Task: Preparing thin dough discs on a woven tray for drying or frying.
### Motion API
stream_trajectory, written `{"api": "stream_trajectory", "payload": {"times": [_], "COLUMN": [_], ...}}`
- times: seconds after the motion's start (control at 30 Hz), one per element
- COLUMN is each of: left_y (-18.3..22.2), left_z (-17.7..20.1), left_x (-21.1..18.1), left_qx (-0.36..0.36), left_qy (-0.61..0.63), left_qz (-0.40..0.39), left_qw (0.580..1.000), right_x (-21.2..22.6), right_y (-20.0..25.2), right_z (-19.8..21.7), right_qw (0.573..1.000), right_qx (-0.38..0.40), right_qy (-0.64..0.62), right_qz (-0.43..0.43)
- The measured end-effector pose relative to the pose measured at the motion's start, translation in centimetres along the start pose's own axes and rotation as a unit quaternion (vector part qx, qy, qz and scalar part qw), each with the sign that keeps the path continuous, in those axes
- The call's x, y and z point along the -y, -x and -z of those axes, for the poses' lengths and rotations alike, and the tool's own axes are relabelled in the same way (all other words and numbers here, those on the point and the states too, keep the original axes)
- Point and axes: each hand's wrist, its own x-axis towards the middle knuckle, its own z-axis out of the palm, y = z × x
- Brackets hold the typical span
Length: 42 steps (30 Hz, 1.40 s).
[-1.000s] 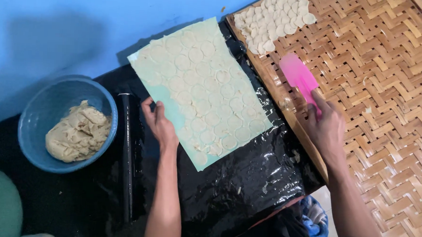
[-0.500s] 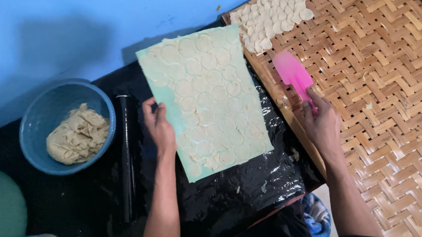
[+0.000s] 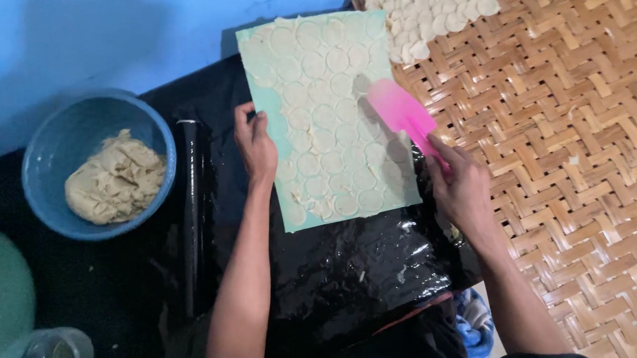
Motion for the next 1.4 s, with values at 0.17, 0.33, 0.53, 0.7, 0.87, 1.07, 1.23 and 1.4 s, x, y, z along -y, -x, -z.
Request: {"api": "stream_trajectory", "payload": {"times": [0.17,0.33,0.53,0.7,0.87,1.07,1.23,1.4], "left_y": [0.8,0.9,0.8,0.7,0.8,1.0,0.9,0.8], "left_z": [0.5,0.3,0.3,0.4,0.4,0.4,0.3,0.4], "left_x": [-1.2,-2.0,-1.6,-1.0,-1.7,-2.4,-2.2,-1.6], "left_qx": [-0.009,-0.017,-0.014,-0.019,-0.013,-0.009,-0.007,-0.007], "left_qy": [0.027,0.001,0.018,-0.003,0.013,-0.015,-0.009,0.009], "left_qz": [0.02,0.025,0.025,0.013,0.012,0.018,0.025,0.005], "left_qw": [0.999,1.0,0.999,1.0,1.0,1.0,1.0,1.0], "right_x": [4.0,5.6,5.1,5.0,5.6,6.3,7.7,7.1], "right_y": [-0.3,-1.0,-0.8,-0.5,0.0,0.8,1.1,1.2], "right_z": [-3.1,-4.1,-4.2,-3.8,-3.4,-3.2,-2.1,-2.4], "right_qw": [0.995,0.994,0.993,0.992,0.992,0.98,0.966,0.98], "right_qx": [0.086,0.085,0.098,0.095,0.107,0.092,0.119,0.084], "right_qy": [0.007,0.039,0.053,0.046,0.046,0.133,0.219,0.167], "right_qz": [0.052,0.062,0.046,0.068,0.055,0.118,0.06,0.061]}}
